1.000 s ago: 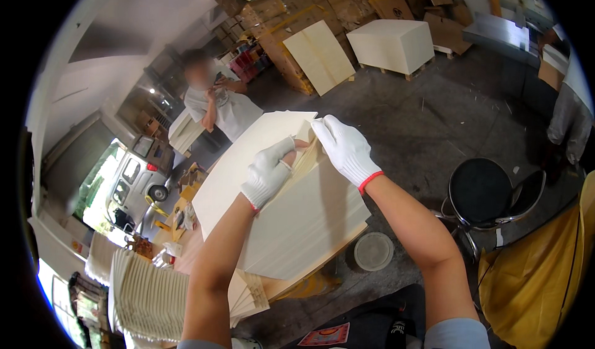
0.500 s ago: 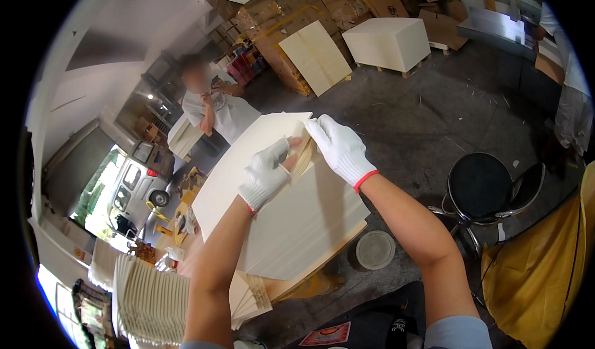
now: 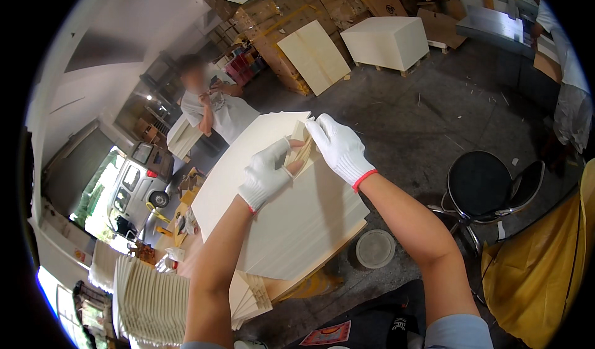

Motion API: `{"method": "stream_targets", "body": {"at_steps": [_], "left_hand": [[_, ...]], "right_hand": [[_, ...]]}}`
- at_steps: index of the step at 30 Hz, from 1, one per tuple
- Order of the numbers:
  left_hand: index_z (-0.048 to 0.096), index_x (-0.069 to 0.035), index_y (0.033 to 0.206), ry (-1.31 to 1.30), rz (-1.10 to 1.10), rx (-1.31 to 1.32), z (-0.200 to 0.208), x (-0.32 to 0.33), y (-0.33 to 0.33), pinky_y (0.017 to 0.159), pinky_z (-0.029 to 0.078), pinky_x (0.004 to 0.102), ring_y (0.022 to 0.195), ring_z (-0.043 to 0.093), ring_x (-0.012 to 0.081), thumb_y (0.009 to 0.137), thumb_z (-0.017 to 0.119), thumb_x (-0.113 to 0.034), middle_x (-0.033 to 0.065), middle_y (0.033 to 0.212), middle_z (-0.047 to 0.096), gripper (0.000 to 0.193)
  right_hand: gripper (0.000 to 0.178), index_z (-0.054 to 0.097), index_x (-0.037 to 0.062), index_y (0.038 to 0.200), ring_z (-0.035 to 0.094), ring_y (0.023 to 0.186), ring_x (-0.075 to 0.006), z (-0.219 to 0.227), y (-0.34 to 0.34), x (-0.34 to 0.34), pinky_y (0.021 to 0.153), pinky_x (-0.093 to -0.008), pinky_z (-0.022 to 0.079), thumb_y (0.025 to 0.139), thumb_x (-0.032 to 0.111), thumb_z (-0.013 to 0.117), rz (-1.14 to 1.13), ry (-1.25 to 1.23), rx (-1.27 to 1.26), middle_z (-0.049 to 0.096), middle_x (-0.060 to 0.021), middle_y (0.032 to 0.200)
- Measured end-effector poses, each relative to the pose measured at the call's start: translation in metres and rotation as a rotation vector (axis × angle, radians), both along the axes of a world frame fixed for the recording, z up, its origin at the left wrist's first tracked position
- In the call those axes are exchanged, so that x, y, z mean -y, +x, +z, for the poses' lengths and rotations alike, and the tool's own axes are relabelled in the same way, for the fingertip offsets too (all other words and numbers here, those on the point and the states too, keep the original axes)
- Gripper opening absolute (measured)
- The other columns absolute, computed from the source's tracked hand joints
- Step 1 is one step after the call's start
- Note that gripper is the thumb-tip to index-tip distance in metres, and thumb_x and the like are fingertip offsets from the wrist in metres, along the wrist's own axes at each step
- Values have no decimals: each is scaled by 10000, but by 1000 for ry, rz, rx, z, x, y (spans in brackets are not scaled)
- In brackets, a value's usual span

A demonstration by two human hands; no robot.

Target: The person stacks white rectangular panels on a wooden table in a workshop. They pick up a batch of panels from a pile, align them, and place them onto a growing stack. The person repeats this process, handling the panels with gloved hands to maintain a neat pile.

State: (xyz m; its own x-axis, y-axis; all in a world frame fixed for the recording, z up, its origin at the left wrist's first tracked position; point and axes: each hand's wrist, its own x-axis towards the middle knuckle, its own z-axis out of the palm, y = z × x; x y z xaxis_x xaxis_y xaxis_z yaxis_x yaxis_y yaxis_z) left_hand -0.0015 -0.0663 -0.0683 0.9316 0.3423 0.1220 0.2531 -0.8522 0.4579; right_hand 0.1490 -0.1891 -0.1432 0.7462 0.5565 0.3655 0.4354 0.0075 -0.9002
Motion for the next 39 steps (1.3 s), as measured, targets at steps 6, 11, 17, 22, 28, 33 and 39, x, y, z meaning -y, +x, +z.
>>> {"method": "stream_targets", "body": {"at_steps": [6, 11, 17, 22, 28, 33, 39], "left_hand": [[687, -193, 1339, 229, -126, 135, -2, 3, -1, 899, 564, 408, 996, 726, 334, 902, 708, -179, 156, 1112, 746, 437], [688, -214, 1348, 422, -267, 305, -19, 3, 1, 859, 576, 432, 946, 716, 363, 849, 676, -95, 151, 1050, 726, 513], [680, -137, 1310, 465, -185, 330, -17, -1, -10, 880, 580, 454, 1010, 715, 389, 870, 705, -94, 191, 1134, 723, 442], [697, -110, 1230, 538, -185, 264, -5, -6, -12, 896, 579, 446, 1059, 710, 393, 924, 695, -152, 158, 1186, 730, 309], [694, -64, 1197, 535, -87, 194, -6, -10, 12, 903, 568, 437, 1071, 709, 392, 955, 689, -163, 163, 1170, 744, 261], [689, -55, 1199, 483, -79, 204, -19, -19, 20, 913, 562, 434, 1073, 708, 394, 965, 700, -178, 161, 1182, 744, 264], [685, -70, 1259, 528, 18, 153, -19, -14, 23, 916, 564, 424, 1085, 716, 376, 971, 704, -181, 155, 1191, 747, 310]], "right_hand": [[523, 598, 84, 965, 658, 806, -377, 1, 3, 4, 750, -461, 479, 1068, 578, 459, 35, 10, 25, 654, -163, 801], [458, 641, 95, 1060, 690, 863, -386, 11, 15, 39, 756, -490, 511, 1052, 532, 505, -118, -67, 174, 680, -178, 889], [617, 687, 80, 952, 720, 790, -404, 4, 10, 30, 704, -523, 539, 961, 672, 514, -61, -408, 462, 731, -175, 842], [528, 705, 86, 881, 704, 742, -387, 20, 12, 29, 675, -501, 529, 883, 605, 607, -52, -372, 460, 692, -176, 746], [452, 740, 76, 869, 701, 726, -383, 18, 6, 35, 694, -498, 531, 822, 518, 660, -24, -348, 443, 696, -176, 734], [442, 709, 81, 783, 664, 628, -348, 7, 23, 19, 568, -479, 500, 843, 518, 676, -126, -243, 804, 636, -141, 638], [451, 711, 74, 845, 694, 683, -348, 21, 23, 10, 609, -484, 516, 944, 492, 575, -94, -137, 831, 686, -159, 722]]}}
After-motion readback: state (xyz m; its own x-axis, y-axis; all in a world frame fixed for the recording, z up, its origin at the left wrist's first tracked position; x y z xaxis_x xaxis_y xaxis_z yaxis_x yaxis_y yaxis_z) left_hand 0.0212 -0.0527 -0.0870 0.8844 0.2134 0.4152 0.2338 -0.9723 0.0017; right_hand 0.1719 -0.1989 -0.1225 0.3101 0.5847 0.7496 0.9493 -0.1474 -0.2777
